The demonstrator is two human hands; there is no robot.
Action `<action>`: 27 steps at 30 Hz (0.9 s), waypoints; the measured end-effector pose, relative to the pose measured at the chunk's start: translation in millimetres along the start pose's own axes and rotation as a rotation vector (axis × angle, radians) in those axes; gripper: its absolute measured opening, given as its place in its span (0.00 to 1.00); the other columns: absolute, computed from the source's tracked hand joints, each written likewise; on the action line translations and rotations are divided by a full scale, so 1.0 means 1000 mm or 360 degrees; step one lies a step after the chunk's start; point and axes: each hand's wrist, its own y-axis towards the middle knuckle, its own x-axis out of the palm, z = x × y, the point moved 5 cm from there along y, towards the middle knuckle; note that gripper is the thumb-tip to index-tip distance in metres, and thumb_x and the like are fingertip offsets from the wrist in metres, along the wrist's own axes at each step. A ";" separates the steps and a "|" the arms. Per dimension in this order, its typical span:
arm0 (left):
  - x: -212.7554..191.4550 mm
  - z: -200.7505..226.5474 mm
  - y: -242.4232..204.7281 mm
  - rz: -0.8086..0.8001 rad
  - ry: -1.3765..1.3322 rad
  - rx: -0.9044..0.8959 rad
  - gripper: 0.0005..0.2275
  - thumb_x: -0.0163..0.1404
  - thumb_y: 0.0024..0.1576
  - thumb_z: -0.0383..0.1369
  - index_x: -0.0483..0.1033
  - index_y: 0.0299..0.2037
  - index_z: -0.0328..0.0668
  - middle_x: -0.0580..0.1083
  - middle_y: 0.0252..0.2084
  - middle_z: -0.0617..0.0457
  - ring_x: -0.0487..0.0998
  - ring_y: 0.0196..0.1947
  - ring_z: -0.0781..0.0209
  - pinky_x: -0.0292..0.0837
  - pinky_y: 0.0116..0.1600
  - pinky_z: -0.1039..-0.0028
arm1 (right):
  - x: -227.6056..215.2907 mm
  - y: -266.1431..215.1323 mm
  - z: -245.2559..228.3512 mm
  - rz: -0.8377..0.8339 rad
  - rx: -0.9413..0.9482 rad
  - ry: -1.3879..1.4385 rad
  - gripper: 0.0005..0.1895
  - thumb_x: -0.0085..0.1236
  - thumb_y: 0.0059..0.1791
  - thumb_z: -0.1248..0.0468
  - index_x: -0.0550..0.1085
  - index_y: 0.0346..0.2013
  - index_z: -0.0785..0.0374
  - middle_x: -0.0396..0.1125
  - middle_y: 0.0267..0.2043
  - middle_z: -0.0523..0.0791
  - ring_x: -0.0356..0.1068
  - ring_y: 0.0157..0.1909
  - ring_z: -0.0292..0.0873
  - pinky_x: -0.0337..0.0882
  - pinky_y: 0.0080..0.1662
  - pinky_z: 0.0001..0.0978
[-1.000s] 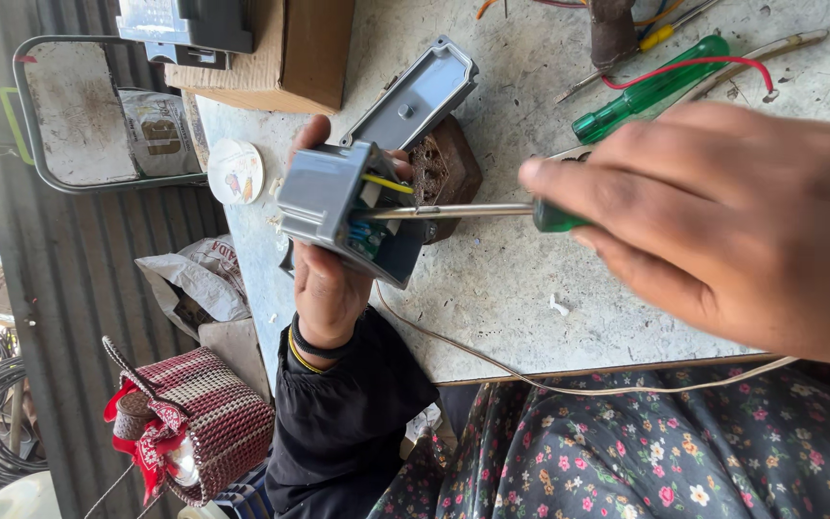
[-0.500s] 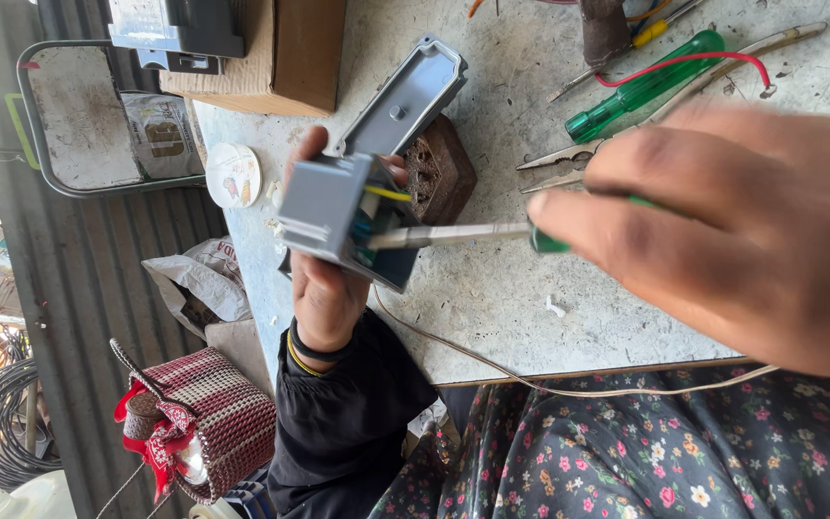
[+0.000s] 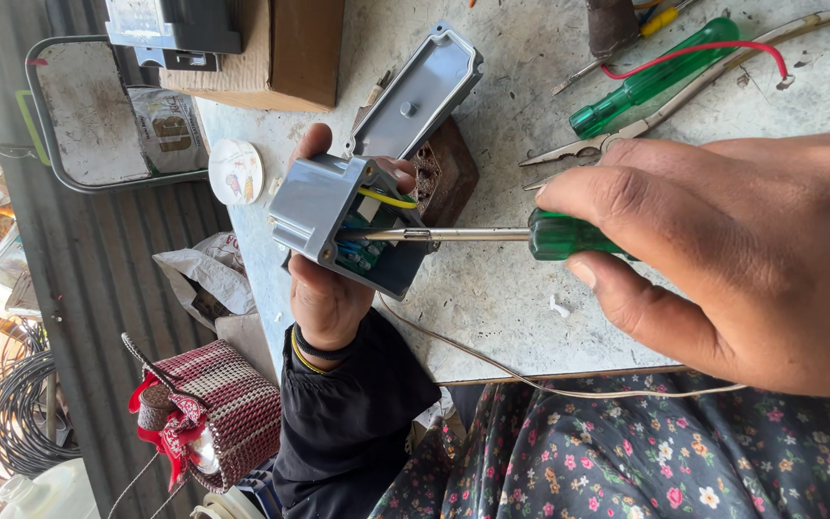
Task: The person uses a screwdriver to tighten screws on a small grey electronic device, repeatedly adjusting the internal circuit board and wires. They switch between different screwdrivers and occasionally use pliers to manipulate components within the device's casing.
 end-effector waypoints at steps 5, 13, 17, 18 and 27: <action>-0.001 0.001 0.001 0.0000 -0.0017 0.0040 0.45 0.58 0.58 0.60 0.49 0.76 0.40 0.72 0.54 0.34 0.71 0.58 0.48 0.73 0.62 0.65 | 0.004 -0.001 0.004 -0.0122 0.0125 -0.0008 0.20 0.60 0.47 0.61 0.73 0.54 0.59 0.73 0.35 0.42 0.75 0.27 0.41 0.70 0.27 0.35; 0.000 0.003 0.001 0.0013 0.0017 0.0033 0.46 0.58 0.58 0.59 0.48 0.76 0.40 0.72 0.55 0.35 0.71 0.59 0.48 0.74 0.61 0.64 | 0.008 -0.004 0.007 -0.0145 0.0117 0.0055 0.22 0.60 0.48 0.62 0.72 0.56 0.60 0.73 0.36 0.44 0.76 0.29 0.40 0.71 0.27 0.33; -0.001 0.003 0.001 0.0032 0.0019 0.0048 0.46 0.58 0.58 0.58 0.46 0.77 0.41 0.72 0.56 0.34 0.71 0.60 0.49 0.74 0.62 0.64 | 0.004 -0.001 0.002 0.0006 0.0005 -0.0097 0.23 0.61 0.47 0.62 0.72 0.57 0.61 0.73 0.40 0.45 0.75 0.34 0.43 0.72 0.31 0.36; -0.001 0.003 0.001 0.0030 0.0021 0.0054 0.46 0.58 0.59 0.58 0.46 0.77 0.40 0.72 0.56 0.34 0.71 0.59 0.49 0.73 0.63 0.64 | 0.002 0.000 0.000 0.0035 -0.0054 -0.0140 0.24 0.61 0.46 0.63 0.72 0.57 0.61 0.72 0.41 0.46 0.75 0.35 0.44 0.72 0.31 0.37; -0.002 0.004 -0.001 -0.0006 0.0090 0.0100 0.46 0.59 0.59 0.56 0.44 0.78 0.39 0.71 0.59 0.35 0.71 0.63 0.46 0.71 0.67 0.61 | -0.007 0.001 -0.002 0.0129 -0.0281 -0.0350 0.27 0.65 0.42 0.61 0.73 0.56 0.62 0.69 0.44 0.50 0.71 0.38 0.50 0.69 0.34 0.41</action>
